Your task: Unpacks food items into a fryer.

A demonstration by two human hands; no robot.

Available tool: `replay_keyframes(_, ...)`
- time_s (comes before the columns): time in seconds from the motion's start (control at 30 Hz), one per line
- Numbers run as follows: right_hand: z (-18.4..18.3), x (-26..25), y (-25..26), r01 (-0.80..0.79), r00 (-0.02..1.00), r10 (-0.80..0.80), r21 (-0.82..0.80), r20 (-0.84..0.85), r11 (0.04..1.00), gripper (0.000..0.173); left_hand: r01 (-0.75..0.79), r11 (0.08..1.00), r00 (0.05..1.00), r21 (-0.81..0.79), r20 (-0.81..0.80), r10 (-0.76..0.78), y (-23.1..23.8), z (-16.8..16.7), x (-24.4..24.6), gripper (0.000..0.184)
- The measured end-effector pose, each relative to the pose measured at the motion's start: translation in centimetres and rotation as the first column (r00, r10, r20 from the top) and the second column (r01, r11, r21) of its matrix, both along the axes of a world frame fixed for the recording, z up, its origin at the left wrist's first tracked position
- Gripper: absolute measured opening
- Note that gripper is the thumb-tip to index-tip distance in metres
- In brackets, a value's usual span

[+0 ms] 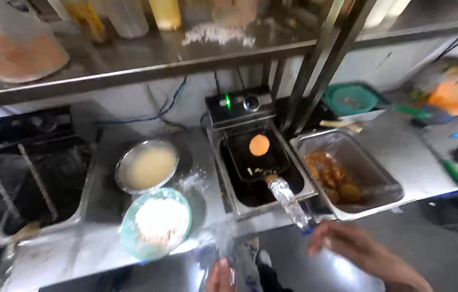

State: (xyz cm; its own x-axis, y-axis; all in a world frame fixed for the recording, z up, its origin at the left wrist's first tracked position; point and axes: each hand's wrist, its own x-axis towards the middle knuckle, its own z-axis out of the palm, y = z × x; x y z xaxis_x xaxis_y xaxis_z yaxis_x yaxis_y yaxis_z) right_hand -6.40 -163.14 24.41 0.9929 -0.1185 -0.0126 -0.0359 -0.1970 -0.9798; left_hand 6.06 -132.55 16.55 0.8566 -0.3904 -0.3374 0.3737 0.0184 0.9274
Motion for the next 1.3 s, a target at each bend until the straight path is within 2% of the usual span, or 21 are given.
replay_keyframes(0.03,-0.7,-1.9,1.0,-0.216,0.974,0.221,0.091,-0.052,0.972,0.035,-0.052,0.998,0.999,0.016,0.014,0.052,0.4,1.5,-0.2,0.032)
replay_keyframes(0.07,-1.5,-3.0,2.4,-0.347,0.926,0.367,0.190,-0.085,0.918,0.036,-0.092,0.996,0.995,0.017,0.041,0.091,1.0,3.1,-0.2,0.032)
replay_keyframes(0.1,-2.8,-3.7,3.9,-0.393,0.890,0.441,0.290,-0.119,0.873,0.037,-0.111,0.994,0.990,-0.008,0.082,0.112,1.6,4.7,-0.2,0.033)
replay_keyframes(0.17,-7.7,-4.2,7.4,-0.314,0.876,0.435,0.434,-0.211,0.844,0.044,-0.099,0.992,0.972,-0.078,0.207,0.114,3.3,7.5,-0.6,0.032)
replay_keyframes(0.27,-17.2,-2.0,13.3,-0.047,0.840,0.323,0.535,-0.436,0.844,0.069,0.017,0.987,0.919,-0.157,0.392,0.047,5.2,12.1,-1.0,0.033)
replay_keyframes(0.33,-19.9,0.8,16.9,0.009,0.809,0.387,0.668,-0.442,0.744,0.070,0.110,0.976,0.879,-0.188,0.477,-0.007,5.5,14.7,-1.4,0.033)
replay_keyframes(0.4,-19.0,2.5,20.9,-0.024,0.795,0.493,0.792,-0.355,0.610,0.055,0.177,0.964,0.856,-0.201,0.514,-0.050,6.0,16.8,-2.4,0.032)
replay_keyframes(0.5,-16.6,3.8,24.5,-0.103,0.806,0.549,0.862,-0.220,0.496,0.057,0.244,0.940,0.818,-0.238,0.571,-0.068,6.3,20.0,-2.6,0.031)
replay_keyframes(0.57,-14.2,4.3,25.4,-0.034,0.861,0.467,0.894,-0.200,0.446,0.047,0.263,0.929,0.778,-0.259,0.626,-0.045,6.7,22.4,-2.2,0.030)
replay_keyframes(0.67,-10.1,4.0,24.9,0.057,0.945,0.282,0.931,-0.167,0.360,0.034,0.206,0.918,0.769,-0.340,0.637,0.064,9.4,25.0,-1.2,0.032)
replay_keyframes(0.73,-7.2,2.8,22.8,0.051,0.977,0.167,0.910,-0.131,0.412,0.042,0.207,0.900,0.762,-0.383,0.640,0.097,13.2,25.3,0.7,0.028)
replay_keyframes(0.8,-4.4,1.9,20.2,0.025,0.998,0.033,0.831,-0.052,0.556,0.049,0.140,0.952,0.681,-0.273,0.724,0.107,16.0,25.5,3.7,0.023)
replay_keyframes(0.87,-2.0,0.6,17.8,0.069,0.993,-0.120,0.700,0.024,0.711,0.048,-0.023,0.976,0.600,-0.215,0.778,0.186,14.3,27.2,5.0,0.029)
replay_keyframes(0.93,0.0,-0.1,15.3,0.178,0.960,-0.270,0.577,0.076,0.797,0.045,-0.037,0.977,0.584,-0.208,0.789,0.190,12.6,28.5,7.5,0.027)
replay_keyframes(1.03,3.0,-0.1,10.8,0.296,0.875,-0.441,0.500,0.201,0.814,0.037,0.038,0.969,0.612,-0.245,0.772,0.171,9.6,29.4,11.1,0.026)
replay_keyframes(1.13,5.2,0.5,5.1,0.362,0.799,-0.529,0.474,0.287,0.803,0.039,0.042,0.971,0.582,-0.237,0.795,0.169,4.4,29.1,13.1,0.032)
replay_keyframes(1.2,5.7,1.2,0.9,0.409,0.764,-0.572,0.461,0.300,0.788,0.044,0.094,0.976,0.527,-0.195,0.842,0.117,-0.6,29.0,14.7,0.033)
replay_keyframes(1.3,5.3,2.2,-5.1,0.480,0.729,-0.622,0.434,0.286,0.763,0.044,0.119,0.976,0.559,-0.182,0.824,0.085,-9.5,28.6,15.7,0.030)
